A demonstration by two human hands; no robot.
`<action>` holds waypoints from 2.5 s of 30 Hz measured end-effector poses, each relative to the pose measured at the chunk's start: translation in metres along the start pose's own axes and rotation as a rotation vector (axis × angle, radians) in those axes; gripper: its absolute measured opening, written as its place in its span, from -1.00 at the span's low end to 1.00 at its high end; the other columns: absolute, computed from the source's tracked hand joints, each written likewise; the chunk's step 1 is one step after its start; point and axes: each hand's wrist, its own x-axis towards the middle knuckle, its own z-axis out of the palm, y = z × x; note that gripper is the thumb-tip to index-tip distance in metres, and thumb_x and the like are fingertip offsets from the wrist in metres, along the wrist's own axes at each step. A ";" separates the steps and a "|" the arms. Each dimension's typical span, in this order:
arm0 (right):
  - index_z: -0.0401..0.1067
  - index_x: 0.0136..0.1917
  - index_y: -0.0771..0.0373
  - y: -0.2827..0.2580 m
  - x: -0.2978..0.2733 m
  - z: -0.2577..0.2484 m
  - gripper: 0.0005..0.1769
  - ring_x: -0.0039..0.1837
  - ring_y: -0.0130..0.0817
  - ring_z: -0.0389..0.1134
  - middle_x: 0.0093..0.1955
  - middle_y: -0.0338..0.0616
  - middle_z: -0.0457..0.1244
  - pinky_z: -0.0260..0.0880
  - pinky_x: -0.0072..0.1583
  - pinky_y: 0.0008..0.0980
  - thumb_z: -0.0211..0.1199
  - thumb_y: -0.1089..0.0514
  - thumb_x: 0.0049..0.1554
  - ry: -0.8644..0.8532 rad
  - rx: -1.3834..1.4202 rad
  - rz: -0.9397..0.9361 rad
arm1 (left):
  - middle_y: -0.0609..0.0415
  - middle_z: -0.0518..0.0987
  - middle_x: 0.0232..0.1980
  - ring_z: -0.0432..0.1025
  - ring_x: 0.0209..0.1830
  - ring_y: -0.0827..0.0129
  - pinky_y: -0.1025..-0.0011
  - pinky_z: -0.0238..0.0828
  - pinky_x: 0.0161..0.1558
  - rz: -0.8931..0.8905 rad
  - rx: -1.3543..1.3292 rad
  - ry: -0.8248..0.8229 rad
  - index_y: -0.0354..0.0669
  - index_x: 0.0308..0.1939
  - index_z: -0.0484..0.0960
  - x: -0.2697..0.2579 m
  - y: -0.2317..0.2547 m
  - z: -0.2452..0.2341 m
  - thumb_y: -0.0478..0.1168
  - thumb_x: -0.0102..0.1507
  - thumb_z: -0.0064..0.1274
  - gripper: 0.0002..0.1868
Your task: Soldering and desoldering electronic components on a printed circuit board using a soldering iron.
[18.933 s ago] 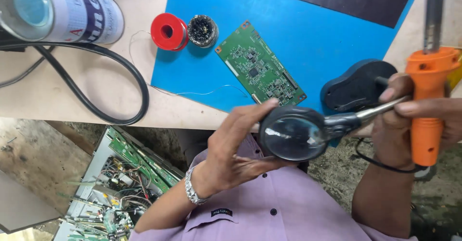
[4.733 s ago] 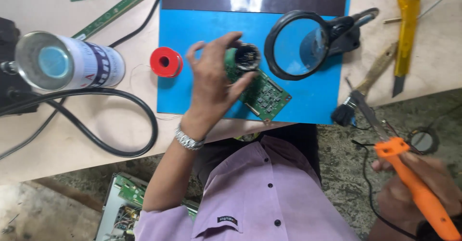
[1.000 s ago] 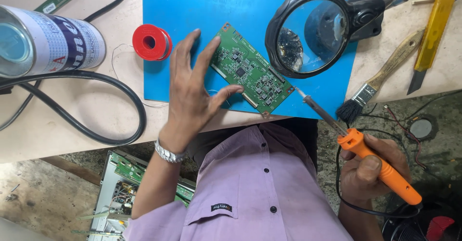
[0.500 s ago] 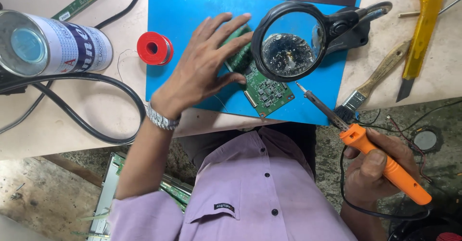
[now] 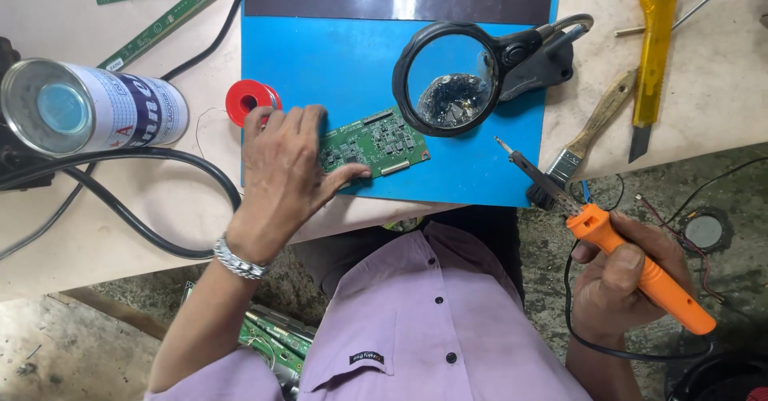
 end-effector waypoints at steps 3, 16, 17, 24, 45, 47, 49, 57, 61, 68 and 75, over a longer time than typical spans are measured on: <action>0.42 0.15 0.45 -0.010 0.005 0.009 -0.47 -0.34 -0.16 0.27 -0.09 0.07 0.23 0.34 -0.28 -0.37 0.13 -0.15 0.37 0.016 0.018 0.012 | 0.02 0.55 -0.03 0.42 -0.05 0.17 0.18 0.19 0.11 0.034 -0.112 0.071 -0.14 0.14 0.54 0.027 0.017 0.006 0.47 0.27 0.05 -0.23; 0.45 0.15 0.54 -0.029 0.005 0.029 -0.53 -0.34 -0.12 0.32 -0.14 0.18 0.23 0.23 -0.30 -0.39 0.12 0.00 0.34 -0.058 0.010 -0.044 | 0.13 0.46 -0.32 0.30 -0.39 0.30 0.24 0.07 -0.25 -0.060 -0.590 0.416 -0.09 -0.28 0.36 0.088 0.003 0.058 0.40 0.20 0.19 -0.35; 0.45 0.15 0.54 -0.028 0.004 0.030 -0.53 -0.34 -0.12 0.32 -0.14 0.18 0.23 0.23 -0.30 -0.39 0.12 0.00 0.34 -0.074 0.017 -0.042 | 0.13 0.46 -0.32 0.30 -0.39 0.30 0.24 0.07 -0.25 -0.076 -0.583 0.416 -0.09 -0.28 0.36 0.075 0.000 0.052 0.40 0.20 0.19 -0.35; 0.43 0.16 0.55 -0.019 -0.006 0.028 -0.55 -0.33 -0.06 0.31 -0.08 0.21 0.25 0.33 -0.28 -0.32 0.10 0.02 0.37 -0.048 -0.021 -0.020 | -0.15 0.41 0.18 0.35 0.06 0.01 0.12 0.32 -0.01 -0.089 -0.426 0.043 -0.30 0.30 0.40 -0.019 0.007 0.017 0.27 0.23 0.23 -0.18; 0.40 0.18 0.40 -0.005 -0.034 0.023 -0.46 -0.30 -0.13 0.26 -0.02 0.11 0.22 0.40 -0.27 -0.31 0.15 -0.19 0.36 0.000 0.041 -0.040 | -0.26 0.26 0.42 0.22 0.38 -0.14 -0.07 0.19 0.27 0.096 -0.465 -0.058 -0.02 0.31 0.40 -0.064 0.020 0.011 0.37 0.23 0.06 -0.24; 0.41 0.20 0.36 -0.002 -0.039 0.026 -0.43 -0.26 -0.09 0.28 0.05 0.05 0.21 0.43 -0.25 -0.28 0.16 -0.24 0.35 0.000 0.052 -0.016 | -0.21 0.19 0.54 0.12 0.52 -0.17 -0.11 0.10 0.41 0.152 -0.450 -0.063 0.00 0.33 0.40 -0.070 0.015 0.015 0.34 0.15 0.30 -0.16; 0.41 0.22 0.40 -0.006 -0.041 0.031 -0.40 -0.33 -0.12 0.23 -0.06 0.03 0.22 0.40 -0.28 -0.30 0.16 -0.23 0.34 0.018 0.076 -0.039 | -0.09 0.40 0.46 0.29 0.43 -0.04 -0.05 0.11 0.41 0.185 -0.389 0.009 0.02 0.34 0.46 -0.073 0.016 0.025 0.27 0.11 0.40 -0.16; 0.42 0.21 0.43 -0.009 -0.040 0.027 -0.46 -0.31 -0.10 0.28 -0.09 0.08 0.26 0.39 -0.25 -0.31 0.18 -0.15 0.33 0.037 0.060 -0.059 | -0.08 0.59 0.02 0.47 -0.03 0.12 0.16 0.28 0.09 0.083 -0.323 0.356 -0.19 0.10 0.60 -0.037 0.099 0.054 0.42 0.26 0.07 -0.25; 0.40 0.23 0.42 -0.010 -0.040 0.025 -0.47 -0.32 -0.13 0.30 -0.14 0.09 0.23 0.34 -0.27 -0.37 0.18 -0.13 0.34 0.036 0.036 -0.090 | -0.03 0.55 -0.04 0.44 -0.13 0.14 0.23 0.28 0.00 0.006 -0.375 0.365 -0.17 0.06 0.60 -0.014 0.132 0.051 0.45 0.21 0.04 -0.24; 0.27 0.24 0.24 -0.006 -0.051 0.024 -0.75 -0.02 -0.01 0.53 0.04 0.34 0.34 0.57 0.05 -0.33 -0.04 0.47 0.39 -0.260 -0.002 -0.288 | -0.28 0.08 0.66 0.17 0.62 -0.12 -0.07 0.21 0.52 -0.106 -0.448 0.258 -0.02 0.60 0.06 -0.008 0.052 0.045 0.66 0.18 -0.11 0.17; 0.20 0.26 0.23 0.001 -0.041 0.079 -0.42 0.36 0.20 0.35 0.28 0.27 0.22 0.48 0.43 0.13 0.49 0.37 0.12 -0.483 -0.062 -0.586 | -0.12 0.44 0.37 0.34 0.33 -0.02 0.01 0.15 0.35 -0.020 -0.428 0.232 -0.19 0.40 0.38 -0.003 0.038 0.040 0.40 0.26 0.08 -0.11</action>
